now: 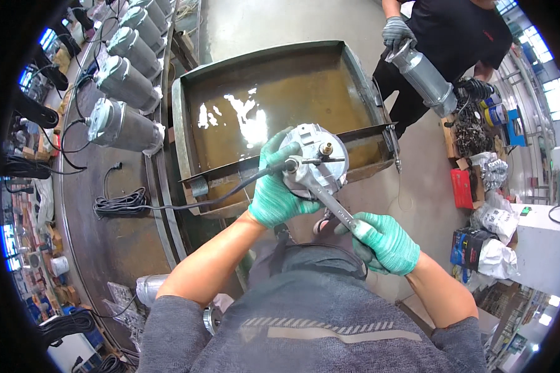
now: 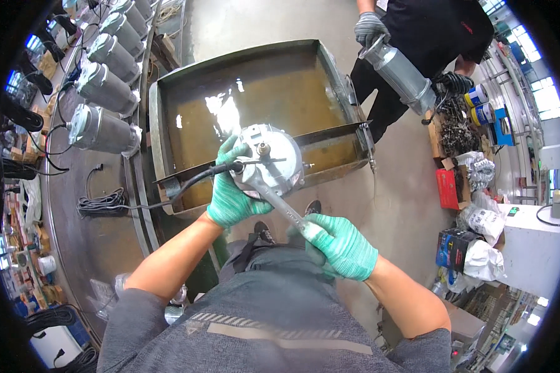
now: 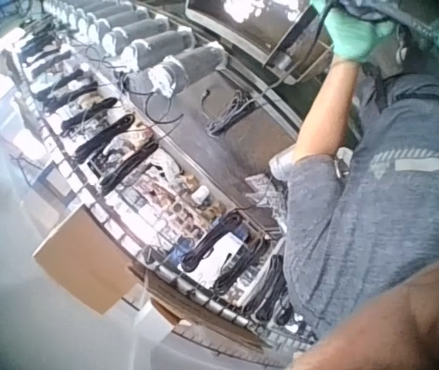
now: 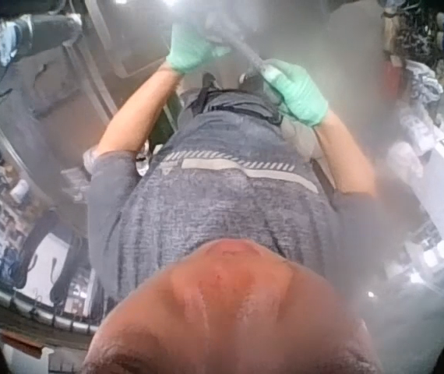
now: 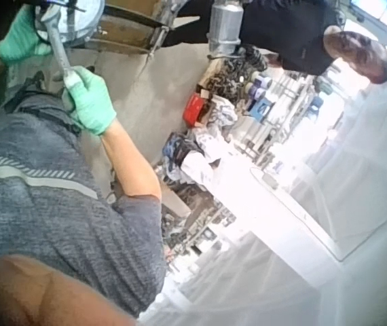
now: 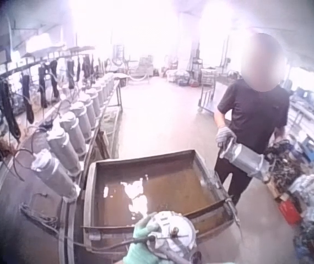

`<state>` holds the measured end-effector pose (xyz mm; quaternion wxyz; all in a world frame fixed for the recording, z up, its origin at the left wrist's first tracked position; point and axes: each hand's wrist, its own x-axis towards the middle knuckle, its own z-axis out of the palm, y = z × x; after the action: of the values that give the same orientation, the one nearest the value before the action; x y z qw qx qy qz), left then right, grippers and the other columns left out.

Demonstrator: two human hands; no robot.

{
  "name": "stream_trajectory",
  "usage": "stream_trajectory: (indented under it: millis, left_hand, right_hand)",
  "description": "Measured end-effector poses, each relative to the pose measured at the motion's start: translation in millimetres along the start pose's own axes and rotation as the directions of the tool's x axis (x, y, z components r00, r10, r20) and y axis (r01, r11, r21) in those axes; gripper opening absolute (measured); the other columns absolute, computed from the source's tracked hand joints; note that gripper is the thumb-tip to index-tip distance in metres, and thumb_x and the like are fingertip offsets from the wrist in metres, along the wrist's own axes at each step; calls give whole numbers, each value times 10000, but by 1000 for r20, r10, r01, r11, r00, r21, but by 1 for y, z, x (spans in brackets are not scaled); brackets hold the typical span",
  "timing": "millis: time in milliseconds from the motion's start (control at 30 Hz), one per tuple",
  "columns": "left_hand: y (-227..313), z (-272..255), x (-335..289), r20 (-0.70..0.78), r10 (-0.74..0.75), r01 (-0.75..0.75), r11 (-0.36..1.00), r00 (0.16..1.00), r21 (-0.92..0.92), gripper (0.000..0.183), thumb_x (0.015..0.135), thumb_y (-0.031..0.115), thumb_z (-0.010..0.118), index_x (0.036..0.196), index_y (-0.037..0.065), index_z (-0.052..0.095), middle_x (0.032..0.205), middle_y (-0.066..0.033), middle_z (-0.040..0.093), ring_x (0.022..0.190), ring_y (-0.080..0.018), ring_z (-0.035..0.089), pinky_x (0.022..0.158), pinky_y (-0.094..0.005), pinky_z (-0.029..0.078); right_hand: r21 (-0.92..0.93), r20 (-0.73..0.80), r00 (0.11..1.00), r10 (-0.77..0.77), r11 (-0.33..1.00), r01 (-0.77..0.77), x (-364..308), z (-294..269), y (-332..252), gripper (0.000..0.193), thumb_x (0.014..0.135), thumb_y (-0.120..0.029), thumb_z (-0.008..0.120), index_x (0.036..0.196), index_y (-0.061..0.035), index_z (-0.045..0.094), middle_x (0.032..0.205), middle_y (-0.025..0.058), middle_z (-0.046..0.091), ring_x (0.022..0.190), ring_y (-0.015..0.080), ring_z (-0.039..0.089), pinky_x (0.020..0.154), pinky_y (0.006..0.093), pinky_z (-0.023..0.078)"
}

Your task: The person uses a wrench to tighten a bolt on a metal pump housing, submerges the pump in a water tank to check for air leaks, and then places the pump on a conveyor line with other units.

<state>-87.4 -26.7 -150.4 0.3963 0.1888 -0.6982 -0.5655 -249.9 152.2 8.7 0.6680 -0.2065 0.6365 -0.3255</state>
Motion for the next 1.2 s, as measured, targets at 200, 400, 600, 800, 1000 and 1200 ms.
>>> stream_trajectory:
  millis: [200, 400, 600, 800, 1000, 1200]
  left_hand:
    - [31, 0, 10, 26, -215, 204, 874, 976, -441, 1105, 609, 301, 956, 1519, 186, 339, 1492, -120, 381, 1342, -302, 458, 1153, -462, 444]
    - [30, -4, 8, 25, 113, -115, 989, 993, 94, 1094, 590, 347, 944, 1488, 105, 368, 1431, -101, 457, 1330, -268, 468, 1160, -418, 423]
    - [22, -9, 2, -56, 175, -146, 930, 983, 337, 951, 488, 490, 943, 1321, 174, 609, 1437, -209, 496, 1334, -434, 470, 1140, -478, 425]
    - [38, -18, 0, -3, 115, -102, 894, 993, 437, 1069, 498, 448, 949, 1424, 158, 502, 1482, -196, 460, 1371, -435, 446, 1157, -502, 402]
    - [30, -39, -2, 153, 83, -140, 900, 985, 413, 1238, 501, 426, 952, 1535, 78, 367, 1519, -221, 415, 1377, -446, 438, 1160, -500, 398]
    - [24, -31, 10, 123, 53, -101, 898, 991, 429, 1222, 561, 576, 864, 1498, -29, 364, 1342, -243, 559, 1222, -417, 546, 1081, -464, 440]
  right_hand:
    - [26, 50, 998, -26, 999, 25, -14, -6, -5, 428, 1050, -368, 526, 1231, 3, 637, 601, -3, 481, 412, 65, 392, 381, 231, 318]
    - [57, -84, 991, -107, 992, 112, -18, 7, 25, 409, 1039, -332, 547, 1218, 30, 616, 579, 5, 458, 383, 74, 378, 348, 231, 286]
    - [33, -98, 993, -72, 997, 76, -2, -5, 24, 376, 1058, -301, 509, 1160, 46, 614, 548, 32, 476, 341, 104, 383, 320, 248, 296]
    - [-419, -257, 948, -188, 906, 66, -5, 28, 14, 353, 1049, -351, 525, 1121, -17, 617, 594, 5, 502, 402, 69, 423, 368, 230, 316]
    - [-755, -219, 929, -299, 655, 33, 7, 19, 18, 274, 1004, -285, 618, 1084, -22, 616, 621, 46, 589, 494, 136, 562, 483, 314, 439]
    - [-838, -129, 947, -293, 543, 53, 13, 7, 12, 197, 988, -185, 608, 1090, -28, 547, 672, 180, 634, 609, 373, 653, 588, 454, 498]
